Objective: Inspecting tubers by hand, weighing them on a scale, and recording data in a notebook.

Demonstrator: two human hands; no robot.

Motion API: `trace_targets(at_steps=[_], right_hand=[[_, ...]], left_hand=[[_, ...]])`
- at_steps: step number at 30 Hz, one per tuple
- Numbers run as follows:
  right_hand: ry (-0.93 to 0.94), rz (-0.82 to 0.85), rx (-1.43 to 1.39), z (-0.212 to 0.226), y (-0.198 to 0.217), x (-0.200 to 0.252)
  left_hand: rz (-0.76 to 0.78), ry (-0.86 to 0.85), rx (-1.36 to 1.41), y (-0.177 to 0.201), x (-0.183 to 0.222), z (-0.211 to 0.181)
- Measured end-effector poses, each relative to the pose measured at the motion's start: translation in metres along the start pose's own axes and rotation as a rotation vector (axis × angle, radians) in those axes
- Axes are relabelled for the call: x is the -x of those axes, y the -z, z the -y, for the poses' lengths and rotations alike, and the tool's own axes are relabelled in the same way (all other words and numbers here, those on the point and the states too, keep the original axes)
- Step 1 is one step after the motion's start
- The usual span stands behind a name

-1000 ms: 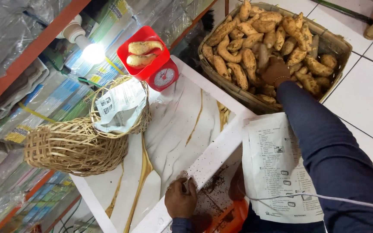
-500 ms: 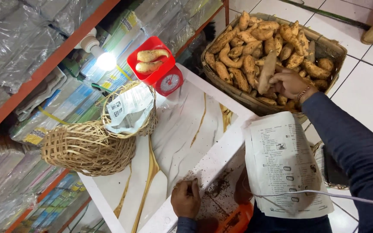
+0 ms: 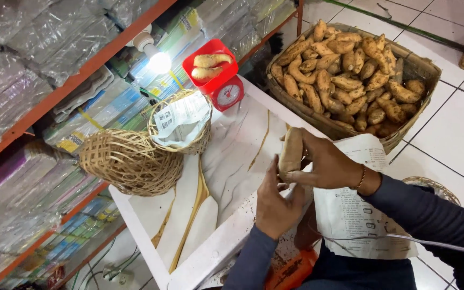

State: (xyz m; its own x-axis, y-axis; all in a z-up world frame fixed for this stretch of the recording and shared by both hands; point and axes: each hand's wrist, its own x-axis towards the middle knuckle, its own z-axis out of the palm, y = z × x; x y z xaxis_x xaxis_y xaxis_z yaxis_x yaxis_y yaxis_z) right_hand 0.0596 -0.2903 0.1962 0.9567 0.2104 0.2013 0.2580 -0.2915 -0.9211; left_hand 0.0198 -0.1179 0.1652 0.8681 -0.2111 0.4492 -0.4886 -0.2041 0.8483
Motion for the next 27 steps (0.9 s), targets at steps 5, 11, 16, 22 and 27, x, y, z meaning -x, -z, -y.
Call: trace_targets(at_steps=[5,11,16,22,27], right_hand=[[0.038,-0.086,0.194,0.008,-0.033,0.007],[0.076,-0.213,-0.004,-0.003,-0.06,-0.001],[0.019,0.018,-0.195,0.01,-0.048,-0.01],[-0.013,0.161,-0.843,0.023,-0.058,0.001],[0.088,0.353,-0.333,0.016,-0.066,0.011]], left_hand=[[-0.075,0.05,-0.034,-0.009,0.018,0.034],[-0.04,0.162,0.126,0.002,0.023,0.018],[0.204,0.532,0.378,0.022,0.029,0.001],[0.499,0.53,1.364,0.017,0.048,0.03],[0.545,0.741,1.36,0.031,0.047,0.035]])
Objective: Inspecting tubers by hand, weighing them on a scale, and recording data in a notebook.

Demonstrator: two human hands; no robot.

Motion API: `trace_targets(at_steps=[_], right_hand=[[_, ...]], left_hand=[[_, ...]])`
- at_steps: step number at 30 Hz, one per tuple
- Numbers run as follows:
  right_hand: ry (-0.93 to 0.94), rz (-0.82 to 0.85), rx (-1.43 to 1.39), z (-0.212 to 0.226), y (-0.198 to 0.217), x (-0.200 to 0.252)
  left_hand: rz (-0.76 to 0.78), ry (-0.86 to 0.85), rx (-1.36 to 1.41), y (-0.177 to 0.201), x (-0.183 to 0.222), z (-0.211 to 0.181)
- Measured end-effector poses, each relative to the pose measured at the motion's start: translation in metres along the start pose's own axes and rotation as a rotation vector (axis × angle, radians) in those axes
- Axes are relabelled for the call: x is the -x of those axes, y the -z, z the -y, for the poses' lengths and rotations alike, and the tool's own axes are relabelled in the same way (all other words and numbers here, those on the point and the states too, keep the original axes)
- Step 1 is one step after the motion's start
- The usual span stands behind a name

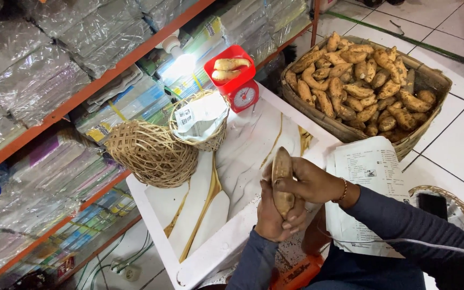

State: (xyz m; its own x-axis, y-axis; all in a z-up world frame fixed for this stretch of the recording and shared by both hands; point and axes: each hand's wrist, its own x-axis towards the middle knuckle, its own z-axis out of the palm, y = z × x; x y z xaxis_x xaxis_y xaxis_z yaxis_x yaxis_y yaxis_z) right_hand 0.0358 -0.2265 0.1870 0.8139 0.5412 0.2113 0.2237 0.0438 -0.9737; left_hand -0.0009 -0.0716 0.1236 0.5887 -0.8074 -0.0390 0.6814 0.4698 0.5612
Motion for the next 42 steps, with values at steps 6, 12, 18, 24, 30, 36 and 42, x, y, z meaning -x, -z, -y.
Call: trace_targets(at_steps=[6,12,18,24,30,36,42], right_hand=[[0.179,-0.294,0.0,0.041,-0.026,0.0],[0.107,-0.551,-0.093,0.031,-0.03,-0.011],[0.383,0.07,-0.174,0.042,-0.019,-0.002],[0.135,-0.07,-0.575,0.025,-0.013,-0.01],[-0.123,-0.756,-0.241,0.024,-0.042,-0.021],[-0.013,-0.396,-0.401,0.023,-0.023,-0.022],[0.087,0.162,-0.909,-0.012,-0.002,-0.017]], left_hand=[[0.015,-0.132,-0.064,-0.007,0.018,-0.007],[-0.602,-0.44,-0.421,-0.042,0.002,0.004],[-0.304,-0.255,-0.304,-0.014,0.015,0.006],[-0.24,-0.216,-0.185,-0.027,0.016,0.013],[-0.707,-0.681,-0.984,-0.041,0.012,0.006],[-0.452,-0.346,-0.708,-0.034,0.021,0.003],[-0.019,-0.055,-0.209,-0.003,0.027,0.014]])
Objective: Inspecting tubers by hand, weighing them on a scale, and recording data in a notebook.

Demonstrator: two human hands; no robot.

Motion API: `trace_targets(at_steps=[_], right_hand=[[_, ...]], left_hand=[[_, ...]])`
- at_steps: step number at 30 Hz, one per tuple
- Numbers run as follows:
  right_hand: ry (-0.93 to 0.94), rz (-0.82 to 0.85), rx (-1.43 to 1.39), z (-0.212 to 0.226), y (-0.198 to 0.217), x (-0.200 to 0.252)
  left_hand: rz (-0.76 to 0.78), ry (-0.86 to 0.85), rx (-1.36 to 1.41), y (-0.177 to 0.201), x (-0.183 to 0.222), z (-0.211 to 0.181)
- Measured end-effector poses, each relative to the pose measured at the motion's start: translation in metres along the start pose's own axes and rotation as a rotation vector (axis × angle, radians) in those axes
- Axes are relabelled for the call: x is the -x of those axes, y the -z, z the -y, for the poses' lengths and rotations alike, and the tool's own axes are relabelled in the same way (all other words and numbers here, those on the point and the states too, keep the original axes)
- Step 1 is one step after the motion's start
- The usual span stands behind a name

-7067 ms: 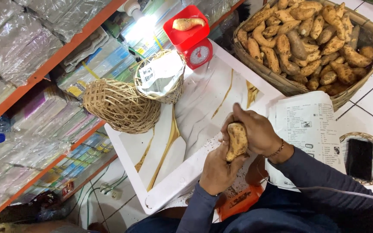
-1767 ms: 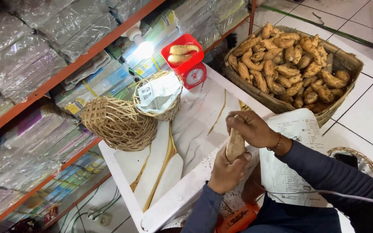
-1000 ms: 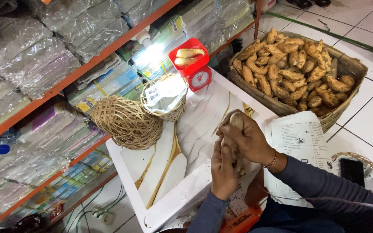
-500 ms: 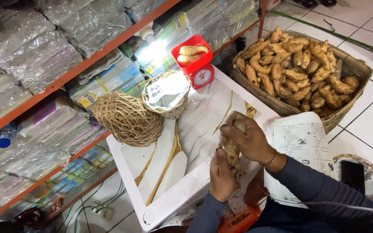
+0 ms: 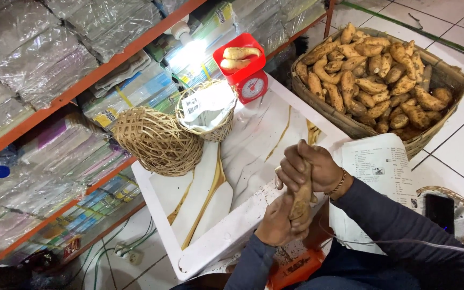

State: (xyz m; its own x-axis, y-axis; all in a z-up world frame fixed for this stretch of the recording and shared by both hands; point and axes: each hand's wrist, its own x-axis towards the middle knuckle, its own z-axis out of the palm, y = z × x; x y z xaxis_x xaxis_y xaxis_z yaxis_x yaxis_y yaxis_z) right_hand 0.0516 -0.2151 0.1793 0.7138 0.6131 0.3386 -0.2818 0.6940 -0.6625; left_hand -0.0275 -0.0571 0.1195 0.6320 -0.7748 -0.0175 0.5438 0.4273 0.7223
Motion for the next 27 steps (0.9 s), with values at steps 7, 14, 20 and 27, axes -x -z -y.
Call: trace_targets(at_steps=[7,14,20,27], right_hand=[[0.125,-0.818,0.675,-0.013,-0.016,-0.008],[0.247,0.123,2.078,0.033,-0.015,0.005],[-0.319,0.383,1.97,0.023,0.015,0.015],[-0.526,0.264,1.899,0.035,0.037,-0.024]], left_hand=[[-0.634,-0.302,-0.819,-0.024,-0.008,-0.014],[-0.622,-0.051,-0.787,-0.009,0.01,-0.047],[-0.86,-0.329,-1.081,0.006,0.003,-0.032],[-1.26,-0.628,-1.151,0.053,0.019,0.0]])
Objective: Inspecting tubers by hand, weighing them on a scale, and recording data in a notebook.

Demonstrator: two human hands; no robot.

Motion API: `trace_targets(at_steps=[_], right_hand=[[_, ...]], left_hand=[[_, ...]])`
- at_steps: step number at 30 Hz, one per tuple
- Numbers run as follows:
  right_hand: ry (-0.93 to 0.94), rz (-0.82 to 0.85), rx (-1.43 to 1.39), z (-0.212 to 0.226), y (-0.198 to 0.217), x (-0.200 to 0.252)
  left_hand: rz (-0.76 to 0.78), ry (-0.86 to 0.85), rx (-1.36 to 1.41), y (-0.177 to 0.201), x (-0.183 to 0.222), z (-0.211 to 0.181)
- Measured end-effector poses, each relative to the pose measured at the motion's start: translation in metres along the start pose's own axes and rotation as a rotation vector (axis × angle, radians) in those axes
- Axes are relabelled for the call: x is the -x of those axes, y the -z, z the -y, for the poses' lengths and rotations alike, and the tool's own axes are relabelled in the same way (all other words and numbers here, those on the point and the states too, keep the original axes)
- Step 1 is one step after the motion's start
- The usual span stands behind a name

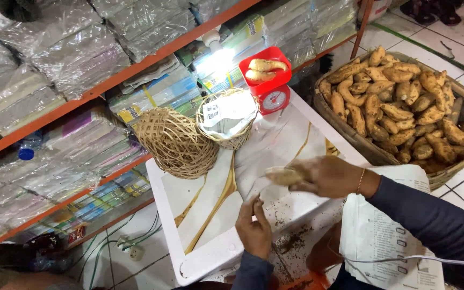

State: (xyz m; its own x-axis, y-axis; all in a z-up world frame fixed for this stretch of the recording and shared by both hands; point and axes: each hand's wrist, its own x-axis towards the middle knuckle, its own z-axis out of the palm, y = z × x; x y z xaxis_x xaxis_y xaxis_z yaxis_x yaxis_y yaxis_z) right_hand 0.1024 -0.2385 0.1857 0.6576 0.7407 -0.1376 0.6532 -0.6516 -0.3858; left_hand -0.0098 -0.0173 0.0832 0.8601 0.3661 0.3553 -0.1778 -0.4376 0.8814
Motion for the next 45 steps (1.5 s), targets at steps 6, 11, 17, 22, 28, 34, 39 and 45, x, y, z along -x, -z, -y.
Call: trace_targets(at_steps=[6,11,17,22,28,34,39,45], right_hand=[[-0.423,-0.431,-0.354,-0.056,0.106,-0.062],[-0.44,-0.506,-0.093,-0.137,0.137,-0.16],[-0.514,-0.462,0.111,-0.152,0.156,-0.237],[-0.56,-0.471,0.12,-0.175,0.135,-0.275],[-0.542,-0.491,0.093,-0.188,0.117,-0.282],[-0.547,-0.499,0.056,-0.175,0.127,-0.269],[-0.552,-0.44,-0.02,-0.163,0.132,-0.262],[-0.619,-0.405,0.094,-0.184,0.13,-0.277]], left_hand=[[0.369,0.159,-0.521,0.05,0.026,0.059],[0.542,0.132,-0.628,0.047,0.046,0.095],[0.548,0.132,-0.609,0.049,0.047,0.096],[0.458,-0.032,-0.564,0.046,0.057,0.123],[0.504,-0.005,-0.588,0.048,0.053,0.112],[0.467,-0.047,-0.607,0.047,0.051,0.107],[0.49,-0.039,-0.605,0.048,0.051,0.103],[0.509,-0.016,-0.63,0.045,0.055,0.116]])
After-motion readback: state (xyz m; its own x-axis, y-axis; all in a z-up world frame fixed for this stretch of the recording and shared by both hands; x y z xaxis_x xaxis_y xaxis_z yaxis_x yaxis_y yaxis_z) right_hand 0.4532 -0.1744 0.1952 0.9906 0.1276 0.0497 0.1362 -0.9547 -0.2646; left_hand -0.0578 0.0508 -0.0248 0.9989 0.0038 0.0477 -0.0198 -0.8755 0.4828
